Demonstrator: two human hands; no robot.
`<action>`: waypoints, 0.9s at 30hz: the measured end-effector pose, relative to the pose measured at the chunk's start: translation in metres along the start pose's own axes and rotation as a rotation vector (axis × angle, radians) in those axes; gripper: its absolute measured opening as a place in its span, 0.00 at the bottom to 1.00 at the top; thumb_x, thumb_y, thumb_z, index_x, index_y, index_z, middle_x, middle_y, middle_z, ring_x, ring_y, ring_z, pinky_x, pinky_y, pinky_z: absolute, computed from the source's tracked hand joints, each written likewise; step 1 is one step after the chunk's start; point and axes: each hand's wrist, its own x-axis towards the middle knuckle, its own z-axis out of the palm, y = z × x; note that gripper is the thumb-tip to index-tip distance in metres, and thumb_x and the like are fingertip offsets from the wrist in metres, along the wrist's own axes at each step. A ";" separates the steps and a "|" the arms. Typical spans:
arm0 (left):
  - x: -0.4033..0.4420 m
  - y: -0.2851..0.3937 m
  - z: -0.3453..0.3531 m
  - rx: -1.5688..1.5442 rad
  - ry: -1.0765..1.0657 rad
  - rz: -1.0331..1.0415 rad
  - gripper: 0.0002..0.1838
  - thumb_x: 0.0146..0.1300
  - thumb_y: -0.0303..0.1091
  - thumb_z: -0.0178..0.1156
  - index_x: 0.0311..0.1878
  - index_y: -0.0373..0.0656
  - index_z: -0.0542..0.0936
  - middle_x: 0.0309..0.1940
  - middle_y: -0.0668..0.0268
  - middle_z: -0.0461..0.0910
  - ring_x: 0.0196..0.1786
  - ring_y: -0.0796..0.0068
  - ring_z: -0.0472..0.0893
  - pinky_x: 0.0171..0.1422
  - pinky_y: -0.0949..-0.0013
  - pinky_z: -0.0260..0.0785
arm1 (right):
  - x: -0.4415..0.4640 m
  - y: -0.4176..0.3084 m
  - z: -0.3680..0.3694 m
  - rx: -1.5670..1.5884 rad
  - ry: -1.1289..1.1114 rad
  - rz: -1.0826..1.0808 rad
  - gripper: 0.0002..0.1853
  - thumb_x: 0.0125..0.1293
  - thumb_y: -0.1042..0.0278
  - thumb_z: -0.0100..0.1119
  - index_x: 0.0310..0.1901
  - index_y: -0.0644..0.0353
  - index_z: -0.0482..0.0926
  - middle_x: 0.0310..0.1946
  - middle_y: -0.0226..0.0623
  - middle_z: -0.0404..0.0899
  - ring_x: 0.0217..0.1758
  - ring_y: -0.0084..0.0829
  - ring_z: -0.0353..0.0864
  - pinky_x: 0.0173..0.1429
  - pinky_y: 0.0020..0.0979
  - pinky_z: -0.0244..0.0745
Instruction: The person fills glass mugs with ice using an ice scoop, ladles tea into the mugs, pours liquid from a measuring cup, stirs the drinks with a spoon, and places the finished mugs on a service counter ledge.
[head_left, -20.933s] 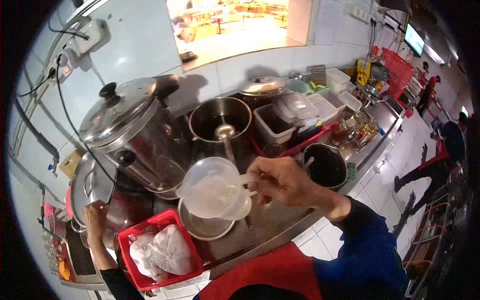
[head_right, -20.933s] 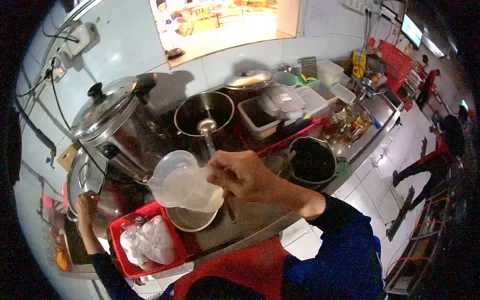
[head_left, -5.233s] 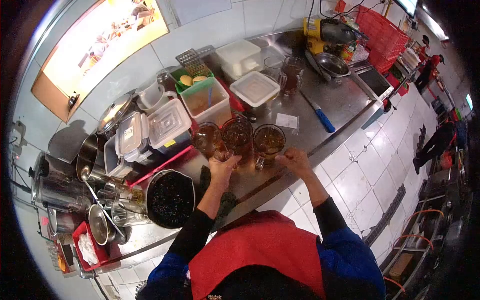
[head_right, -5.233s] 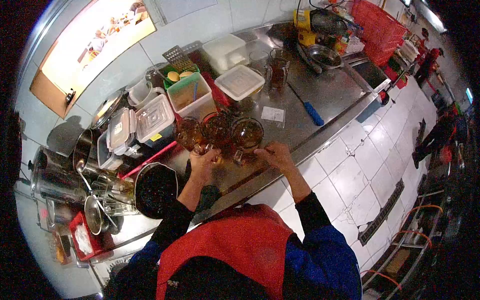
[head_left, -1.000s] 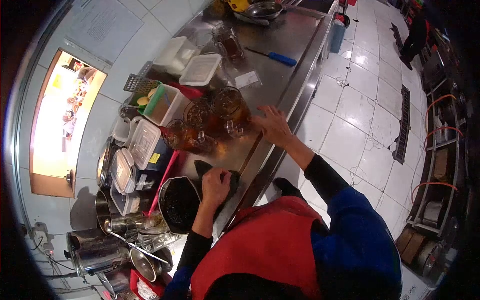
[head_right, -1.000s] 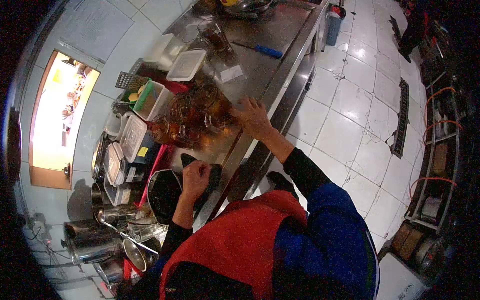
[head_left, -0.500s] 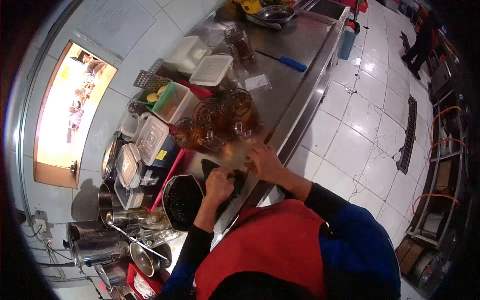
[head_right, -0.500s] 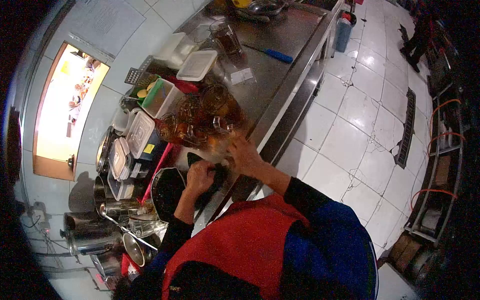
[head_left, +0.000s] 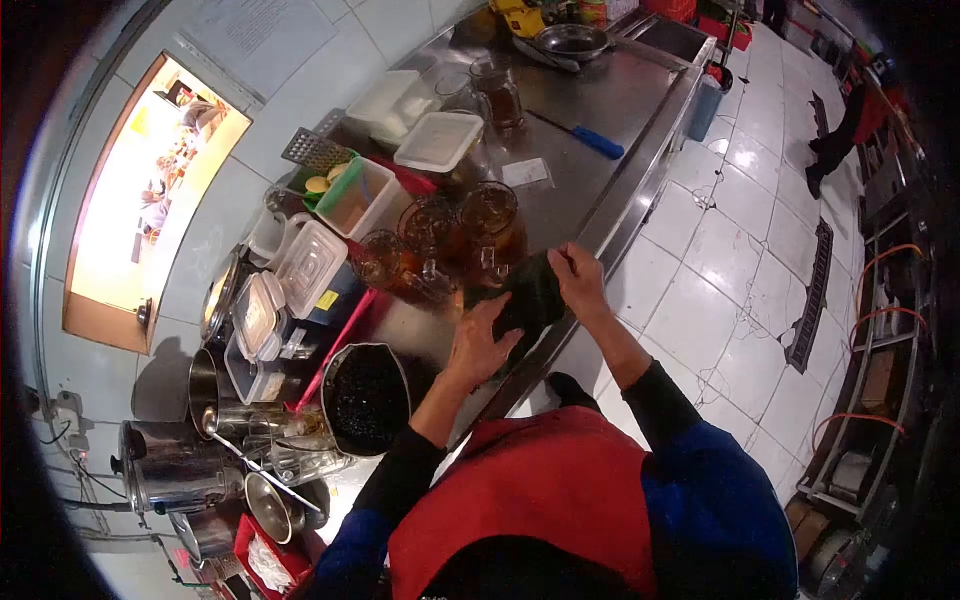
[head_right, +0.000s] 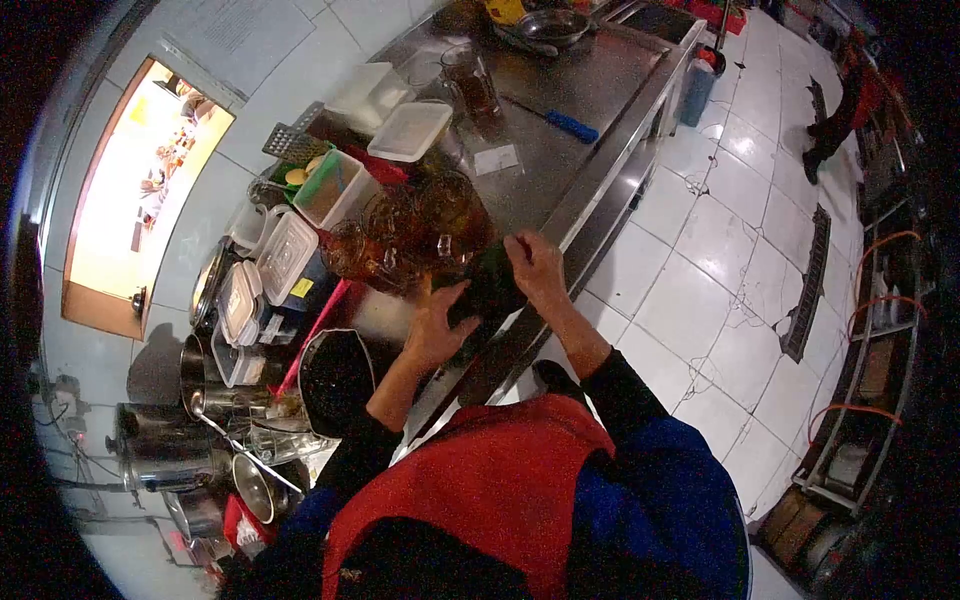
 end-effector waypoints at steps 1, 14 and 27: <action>0.000 -0.001 0.004 0.001 0.002 0.001 0.21 0.48 0.32 0.62 0.48 0.36 0.74 0.37 0.53 0.77 0.39 0.57 0.77 0.42 0.63 0.68 | 0.005 -0.005 0.002 0.001 0.000 -0.003 0.12 0.60 0.61 0.56 0.31 0.64 0.76 0.18 0.38 0.71 0.21 0.24 0.70 0.26 0.30 0.64; 0.038 -0.013 0.013 0.121 0.201 -0.258 0.13 0.52 0.27 0.57 0.41 0.35 0.70 0.33 0.50 0.76 0.35 0.51 0.77 0.37 0.60 0.68 | 0.031 -0.021 0.039 -0.118 0.241 -0.559 0.06 0.58 0.70 0.56 0.29 0.63 0.72 0.23 0.41 0.71 0.25 0.41 0.73 0.27 0.36 0.67; 0.047 -0.016 0.017 0.024 0.121 -0.188 0.10 0.54 0.25 0.53 0.39 0.36 0.64 0.26 0.46 0.73 0.32 0.42 0.74 0.33 0.52 0.65 | 0.029 -0.012 0.043 -0.129 0.181 -0.607 0.06 0.55 0.79 0.55 0.32 0.66 0.68 0.28 0.46 0.68 0.30 0.47 0.71 0.30 0.39 0.67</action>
